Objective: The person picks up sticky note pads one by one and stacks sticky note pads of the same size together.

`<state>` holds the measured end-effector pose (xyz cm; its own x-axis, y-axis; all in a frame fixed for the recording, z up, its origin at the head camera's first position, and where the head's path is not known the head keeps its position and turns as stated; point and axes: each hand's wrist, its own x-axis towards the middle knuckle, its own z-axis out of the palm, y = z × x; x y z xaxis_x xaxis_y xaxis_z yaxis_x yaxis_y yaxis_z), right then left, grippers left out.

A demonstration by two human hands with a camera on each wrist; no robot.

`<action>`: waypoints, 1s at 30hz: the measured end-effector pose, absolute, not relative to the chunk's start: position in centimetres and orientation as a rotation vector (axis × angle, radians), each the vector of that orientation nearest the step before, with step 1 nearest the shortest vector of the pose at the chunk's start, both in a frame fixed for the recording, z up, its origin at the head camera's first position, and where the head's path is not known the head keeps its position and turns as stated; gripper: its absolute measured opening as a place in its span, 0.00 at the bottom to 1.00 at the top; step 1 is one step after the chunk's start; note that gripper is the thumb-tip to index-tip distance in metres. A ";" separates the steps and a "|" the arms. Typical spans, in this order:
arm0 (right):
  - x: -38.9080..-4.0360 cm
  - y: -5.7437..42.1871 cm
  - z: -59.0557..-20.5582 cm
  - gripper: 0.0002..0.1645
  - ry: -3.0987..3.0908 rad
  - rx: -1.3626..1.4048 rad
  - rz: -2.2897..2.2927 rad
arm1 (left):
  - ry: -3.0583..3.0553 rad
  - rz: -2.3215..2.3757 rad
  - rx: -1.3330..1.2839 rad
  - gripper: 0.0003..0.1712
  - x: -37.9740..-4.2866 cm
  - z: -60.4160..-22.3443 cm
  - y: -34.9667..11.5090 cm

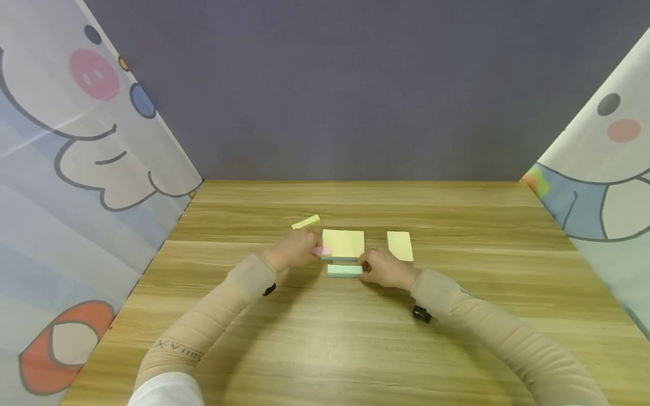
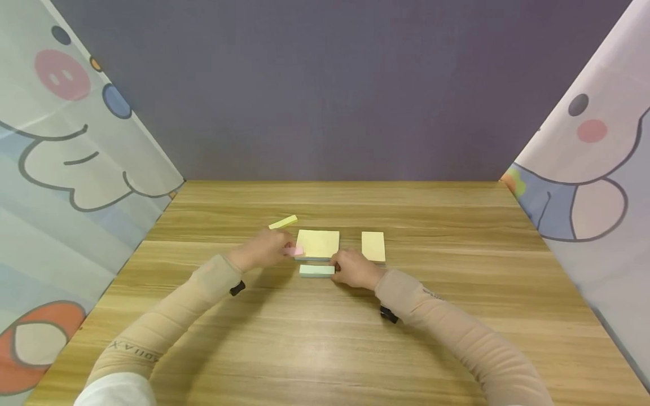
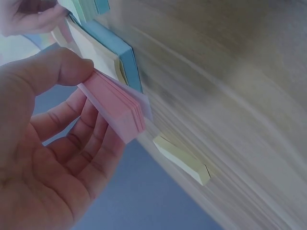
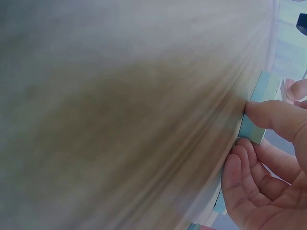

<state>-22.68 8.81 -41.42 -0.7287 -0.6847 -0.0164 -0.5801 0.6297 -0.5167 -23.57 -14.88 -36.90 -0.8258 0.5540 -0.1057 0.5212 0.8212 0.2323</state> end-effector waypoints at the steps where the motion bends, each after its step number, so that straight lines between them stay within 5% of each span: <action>1: -22.7 8.8 -41.4 0.16 2.640 -1.043 -0.728 | 2.836 0.289 0.853 0.05 -23.5 -37.0 -14.8; 30: -22.8 9.0 -41.7 0.16 2.637 -1.072 -0.751 | 2.822 0.177 1.012 0.03 -22.8 -37.0 -12.3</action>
<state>-22.78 8.97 -41.69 -0.7178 -0.6962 0.0078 -0.5958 0.6084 -0.5243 -22.79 -12.32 -36.99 -0.7645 0.6382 -0.0905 0.6219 0.7673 0.1566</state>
